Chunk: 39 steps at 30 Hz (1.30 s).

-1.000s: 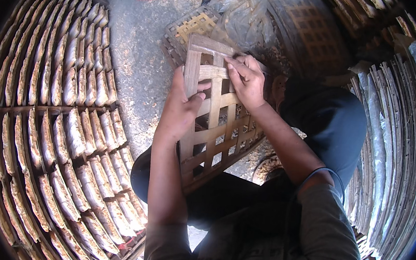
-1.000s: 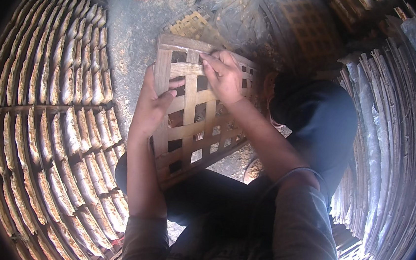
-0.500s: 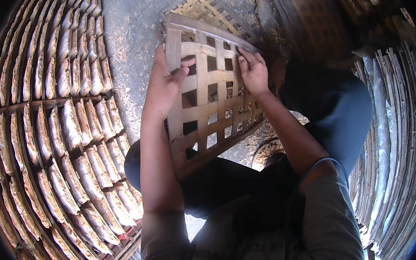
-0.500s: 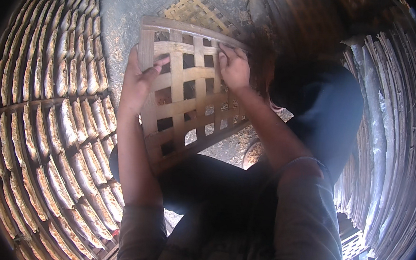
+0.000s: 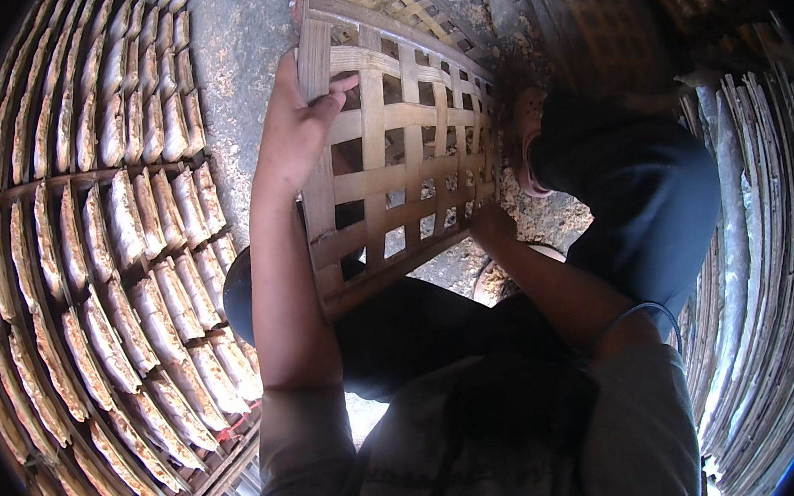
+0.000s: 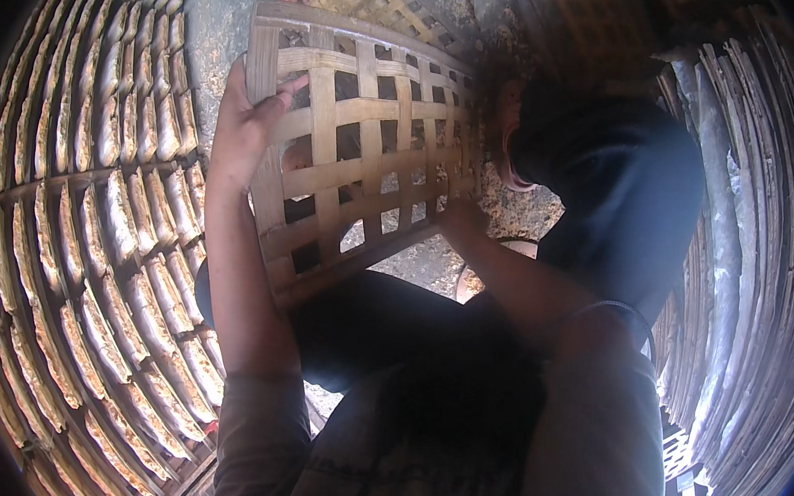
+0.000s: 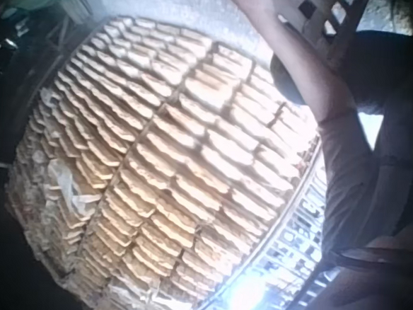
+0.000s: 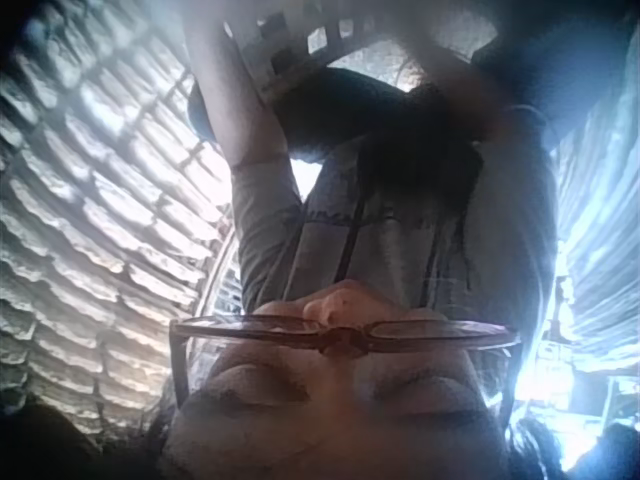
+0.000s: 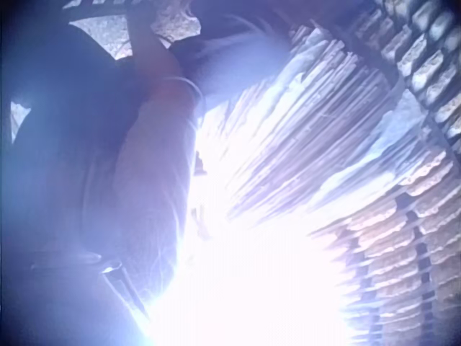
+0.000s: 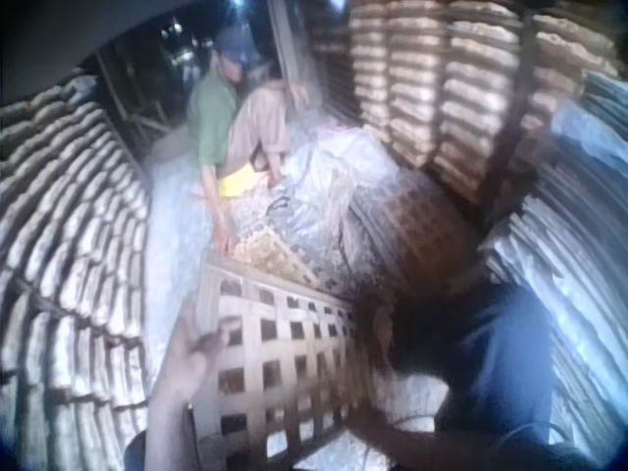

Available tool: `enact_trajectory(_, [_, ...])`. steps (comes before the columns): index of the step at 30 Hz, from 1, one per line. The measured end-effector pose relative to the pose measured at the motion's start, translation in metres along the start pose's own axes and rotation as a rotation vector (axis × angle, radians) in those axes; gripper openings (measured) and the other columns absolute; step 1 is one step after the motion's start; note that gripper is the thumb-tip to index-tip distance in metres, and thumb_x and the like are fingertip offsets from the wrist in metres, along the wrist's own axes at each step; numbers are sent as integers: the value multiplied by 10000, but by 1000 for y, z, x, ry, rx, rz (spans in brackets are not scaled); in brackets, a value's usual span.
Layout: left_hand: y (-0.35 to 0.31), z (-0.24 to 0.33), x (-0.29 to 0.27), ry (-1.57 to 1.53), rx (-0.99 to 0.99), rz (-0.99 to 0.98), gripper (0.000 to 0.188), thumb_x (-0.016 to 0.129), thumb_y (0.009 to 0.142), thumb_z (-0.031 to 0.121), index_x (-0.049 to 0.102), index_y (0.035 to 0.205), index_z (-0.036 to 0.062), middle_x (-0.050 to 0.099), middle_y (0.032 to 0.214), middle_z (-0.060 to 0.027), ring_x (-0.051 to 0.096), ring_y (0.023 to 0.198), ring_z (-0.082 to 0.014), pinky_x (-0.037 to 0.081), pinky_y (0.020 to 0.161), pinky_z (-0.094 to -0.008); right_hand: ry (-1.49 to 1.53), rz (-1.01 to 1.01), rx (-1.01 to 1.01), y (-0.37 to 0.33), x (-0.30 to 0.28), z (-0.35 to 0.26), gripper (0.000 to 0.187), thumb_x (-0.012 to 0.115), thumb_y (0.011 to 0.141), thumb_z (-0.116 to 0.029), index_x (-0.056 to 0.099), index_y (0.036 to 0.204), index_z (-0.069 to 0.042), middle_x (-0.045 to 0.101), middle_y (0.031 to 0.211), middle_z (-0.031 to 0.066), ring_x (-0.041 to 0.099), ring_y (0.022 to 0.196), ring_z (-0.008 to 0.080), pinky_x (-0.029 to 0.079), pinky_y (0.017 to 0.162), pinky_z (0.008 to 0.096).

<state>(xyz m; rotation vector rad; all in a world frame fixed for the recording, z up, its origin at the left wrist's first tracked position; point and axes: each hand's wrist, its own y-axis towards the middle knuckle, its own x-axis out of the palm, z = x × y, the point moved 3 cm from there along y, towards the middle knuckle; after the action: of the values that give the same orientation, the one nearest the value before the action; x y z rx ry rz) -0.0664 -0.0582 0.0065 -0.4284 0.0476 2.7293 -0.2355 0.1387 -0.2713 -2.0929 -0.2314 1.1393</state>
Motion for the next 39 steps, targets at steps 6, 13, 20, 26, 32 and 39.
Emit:
enact_trajectory(6, [3, -4, -2, 7, 10, 11, 536, 458, 866, -137, 368, 1387, -51, 595, 1235, -193, 631, 1169, -269, 464, 992, -345, -132, 95, -156, -20, -5, -8, 219, 587, 886, -239, 743, 914, -87, 715, 923, 129, 704, 911, 307, 548, 766, 476])
enact_trajectory(13, [0, -7, -6, 16, 22, 28, 527, 479, 863, -123, 387, 1377, -57, 606, 1226, -193, 640, 1158, -269, 474, 979, -347, 30, 229, -139, -36, -13, -15, 199, 610, 854, -257, 747, 887, -117, 716, 878, 138, 694, 879, 336, 542, 803, 462])
enact_trajectory(20, [3, -11, -7, 5, 43, 65, 499, 501, 857, -113, 422, 1347, -59, 638, 1174, -182, 661, 1126, -255, 488, 962, -334, 179, 239, -331, -34, -17, -14, 150, 619, 865, -187, 747, 903, -118, 692, 943, 155, 670, 918, 328, 522, 846, 430])
enact_trajectory(26, [9, -20, -11, -32, 39, 71, 480, 512, 859, -103, 436, 1332, -64, 646, 1162, -181, 664, 1120, -249, 495, 956, -325, 440, 121, -413, -40, -14, -16, 139, 629, 872, -134, 750, 923, -92, 685, 940, 129, 670, 933, 283, 514, 844, 388])
enact_trajectory(32, [9, -16, -9, -61, 36, 66, 491, 509, 864, -101, 425, 1346, -69, 646, 1170, -185, 668, 1115, -251, 501, 959, -324, 663, 99, -444, -49, -18, -30, 145, 607, 876, -99, 735, 905, -37, 676, 910, 127, 667, 921, 243, 504, 844, 359])
enact_trajectory(39, [6, -21, -12, -85, 44, 78, 508, 499, 861, -114, 410, 1360, -70, 637, 1189, -186, 663, 1130, -249, 501, 960, -323, 1129, -321, -337, -63, -41, -59, 188, 591, 915, -157, 735, 918, -36, 709, 947, 77, 650, 894, 183, 493, 853, 338])
